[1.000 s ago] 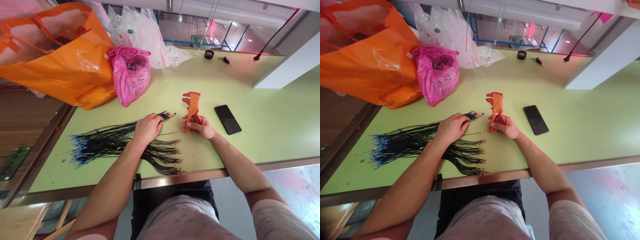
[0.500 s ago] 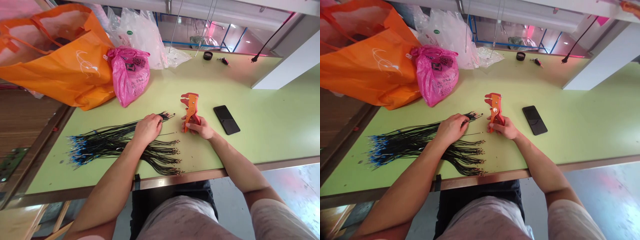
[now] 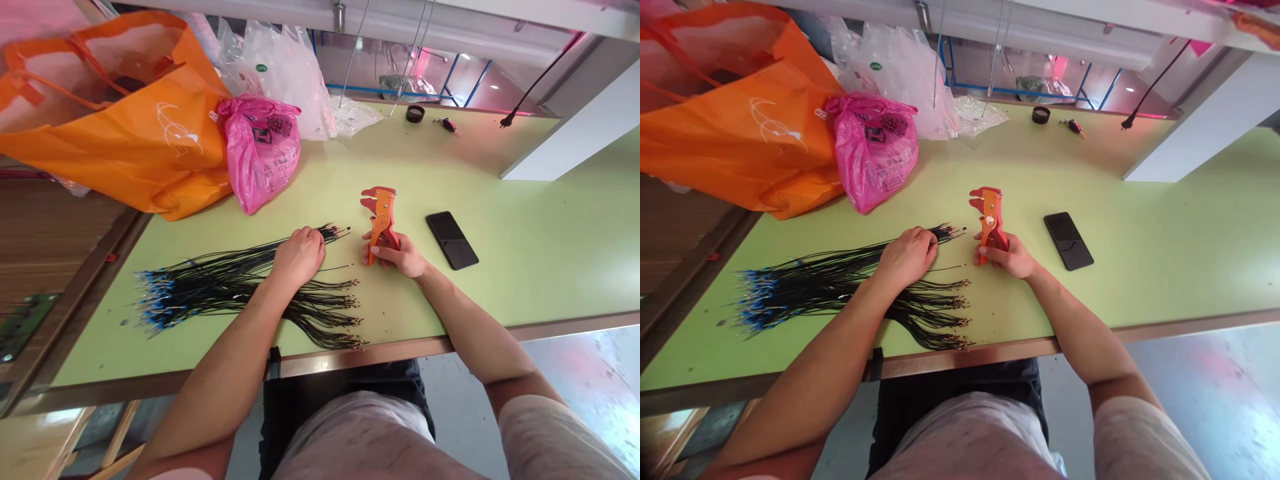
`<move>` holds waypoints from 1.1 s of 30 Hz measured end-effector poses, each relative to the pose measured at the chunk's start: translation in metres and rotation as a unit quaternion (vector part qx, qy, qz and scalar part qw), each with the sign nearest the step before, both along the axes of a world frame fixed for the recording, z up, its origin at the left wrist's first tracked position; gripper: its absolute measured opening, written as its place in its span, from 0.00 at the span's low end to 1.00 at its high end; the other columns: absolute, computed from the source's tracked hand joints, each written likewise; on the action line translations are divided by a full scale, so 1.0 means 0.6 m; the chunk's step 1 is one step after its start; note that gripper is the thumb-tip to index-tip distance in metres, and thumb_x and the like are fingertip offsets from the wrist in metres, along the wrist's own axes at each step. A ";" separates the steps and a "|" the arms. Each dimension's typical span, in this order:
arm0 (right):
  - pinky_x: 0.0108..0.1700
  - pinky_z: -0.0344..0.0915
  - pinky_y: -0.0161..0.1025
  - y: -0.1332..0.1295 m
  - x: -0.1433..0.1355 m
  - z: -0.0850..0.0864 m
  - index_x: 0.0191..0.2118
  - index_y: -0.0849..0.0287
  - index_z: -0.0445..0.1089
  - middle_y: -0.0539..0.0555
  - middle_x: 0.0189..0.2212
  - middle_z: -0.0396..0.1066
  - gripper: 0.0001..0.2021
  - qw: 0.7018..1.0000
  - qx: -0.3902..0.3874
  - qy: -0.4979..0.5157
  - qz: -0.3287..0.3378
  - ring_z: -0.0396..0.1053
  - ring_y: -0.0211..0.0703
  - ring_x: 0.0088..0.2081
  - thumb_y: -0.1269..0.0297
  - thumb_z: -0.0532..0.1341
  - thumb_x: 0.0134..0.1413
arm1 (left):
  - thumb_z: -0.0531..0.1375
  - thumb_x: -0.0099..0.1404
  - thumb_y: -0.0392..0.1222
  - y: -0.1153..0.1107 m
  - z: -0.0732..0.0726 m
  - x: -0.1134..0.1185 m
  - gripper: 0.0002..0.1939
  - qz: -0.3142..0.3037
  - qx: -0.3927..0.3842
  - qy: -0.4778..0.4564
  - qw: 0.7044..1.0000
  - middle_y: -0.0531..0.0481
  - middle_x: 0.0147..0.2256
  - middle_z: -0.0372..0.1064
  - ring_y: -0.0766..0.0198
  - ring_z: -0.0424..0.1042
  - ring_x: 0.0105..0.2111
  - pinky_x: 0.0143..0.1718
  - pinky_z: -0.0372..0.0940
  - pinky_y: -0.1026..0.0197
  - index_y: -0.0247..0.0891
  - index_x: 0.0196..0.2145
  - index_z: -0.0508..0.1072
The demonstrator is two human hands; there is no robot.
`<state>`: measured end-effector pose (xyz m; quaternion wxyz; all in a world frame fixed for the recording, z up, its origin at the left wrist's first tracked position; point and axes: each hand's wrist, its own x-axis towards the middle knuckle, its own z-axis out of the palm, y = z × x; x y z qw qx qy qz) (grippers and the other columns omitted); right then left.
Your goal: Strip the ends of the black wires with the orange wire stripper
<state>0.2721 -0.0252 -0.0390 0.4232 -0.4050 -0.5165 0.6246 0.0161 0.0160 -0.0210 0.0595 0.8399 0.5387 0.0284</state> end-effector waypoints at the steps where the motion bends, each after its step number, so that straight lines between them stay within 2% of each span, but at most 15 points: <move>1: 0.24 0.57 0.36 0.000 0.000 0.000 0.50 0.62 0.70 0.57 0.34 0.78 0.22 1.000 -0.001 0.001 0.000 0.75 0.43 0.31 0.54 0.71 0.57 | 0.51 0.74 0.39 0.000 0.000 -0.002 0.14 -0.002 0.000 -0.004 1.000 0.35 0.46 0.75 0.45 0.75 0.50 0.44 0.73 0.50 0.35 0.46 0.77; 12: 0.25 0.58 0.36 -0.001 0.000 -0.002 0.51 0.62 0.70 0.57 0.35 0.78 0.22 1.000 -0.003 -0.001 0.001 0.75 0.43 0.32 0.54 0.71 0.57 | 0.49 0.75 0.40 0.001 0.001 -0.004 0.16 -0.001 -0.002 -0.009 1.000 0.35 0.46 0.74 0.46 0.75 0.49 0.44 0.72 0.50 0.35 0.47 0.76; 20: 0.24 0.59 0.37 -0.001 -0.001 0.001 0.50 0.61 0.70 0.57 0.34 0.78 0.22 1.000 -0.001 -0.008 0.001 0.75 0.44 0.32 0.54 0.71 0.57 | 0.52 0.75 0.43 0.001 0.001 -0.003 0.14 -0.002 -0.009 -0.016 1.000 0.39 0.48 0.76 0.48 0.75 0.52 0.45 0.72 0.53 0.39 0.47 0.77; 27: 0.24 0.59 0.36 -0.002 -0.001 0.003 0.50 0.62 0.70 0.58 0.34 0.78 0.21 1.000 0.001 -0.005 0.000 0.76 0.45 0.32 0.56 0.71 0.58 | 0.52 0.75 0.41 0.003 0.000 0.007 0.14 0.005 -0.012 0.006 1.000 0.35 0.46 0.75 0.45 0.75 0.51 0.43 0.72 0.51 0.35 0.46 0.76; 33: 0.24 0.58 0.36 -0.001 -0.001 0.000 0.50 0.61 0.70 0.57 0.34 0.79 0.20 1.000 0.006 -0.004 0.002 0.76 0.45 0.32 0.56 0.71 0.58 | 0.52 0.75 0.42 0.004 -0.005 0.005 0.14 -0.006 0.005 -0.013 1.000 0.39 0.48 0.75 0.49 0.75 0.51 0.44 0.71 0.54 0.38 0.47 0.77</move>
